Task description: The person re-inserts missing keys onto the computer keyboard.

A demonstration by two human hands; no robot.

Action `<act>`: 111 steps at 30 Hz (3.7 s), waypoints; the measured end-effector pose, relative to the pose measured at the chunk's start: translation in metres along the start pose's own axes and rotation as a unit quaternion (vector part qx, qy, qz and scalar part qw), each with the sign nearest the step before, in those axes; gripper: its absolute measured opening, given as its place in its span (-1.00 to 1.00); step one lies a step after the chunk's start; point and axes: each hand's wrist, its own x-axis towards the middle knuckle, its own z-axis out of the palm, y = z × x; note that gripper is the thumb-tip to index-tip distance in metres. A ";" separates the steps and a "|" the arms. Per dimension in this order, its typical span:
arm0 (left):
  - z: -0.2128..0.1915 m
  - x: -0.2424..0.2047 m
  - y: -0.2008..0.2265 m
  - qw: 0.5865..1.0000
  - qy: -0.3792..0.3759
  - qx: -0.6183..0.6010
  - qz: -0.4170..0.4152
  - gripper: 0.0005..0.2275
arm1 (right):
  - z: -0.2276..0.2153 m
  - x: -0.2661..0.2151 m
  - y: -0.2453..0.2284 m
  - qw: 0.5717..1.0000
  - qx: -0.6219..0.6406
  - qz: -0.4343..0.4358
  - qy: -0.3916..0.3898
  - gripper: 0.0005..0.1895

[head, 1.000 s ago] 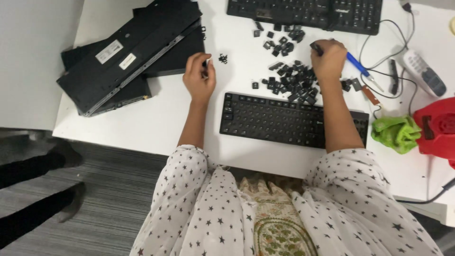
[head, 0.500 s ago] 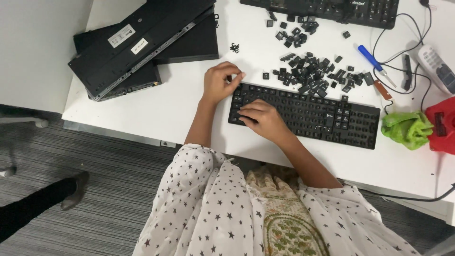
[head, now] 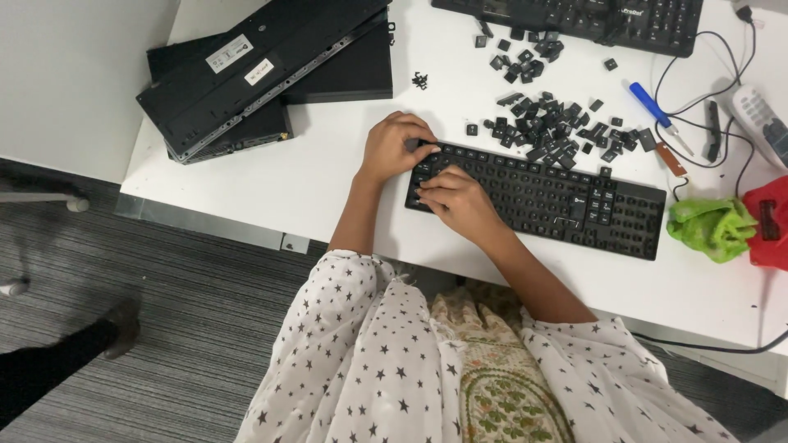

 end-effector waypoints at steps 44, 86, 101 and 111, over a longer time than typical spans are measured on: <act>0.004 -0.001 -0.002 0.993 0.081 -0.082 -0.035 -0.92 | -0.121 -0.115 0.026 0.949 -0.063 0.245 0.190 -0.84; 0.008 -0.003 -0.017 0.984 0.172 -0.054 0.015 -0.81 | -0.182 -0.207 0.035 0.915 -0.143 0.285 0.248 -0.79; 0.009 -0.005 -0.019 0.984 0.172 -0.036 0.006 -0.82 | -0.128 -0.174 0.036 0.976 -0.104 0.169 0.086 -0.83; 0.008 -0.004 -0.021 0.984 0.174 -0.033 0.001 -0.81 | -0.128 -0.159 0.037 0.983 -0.059 0.165 0.058 -0.83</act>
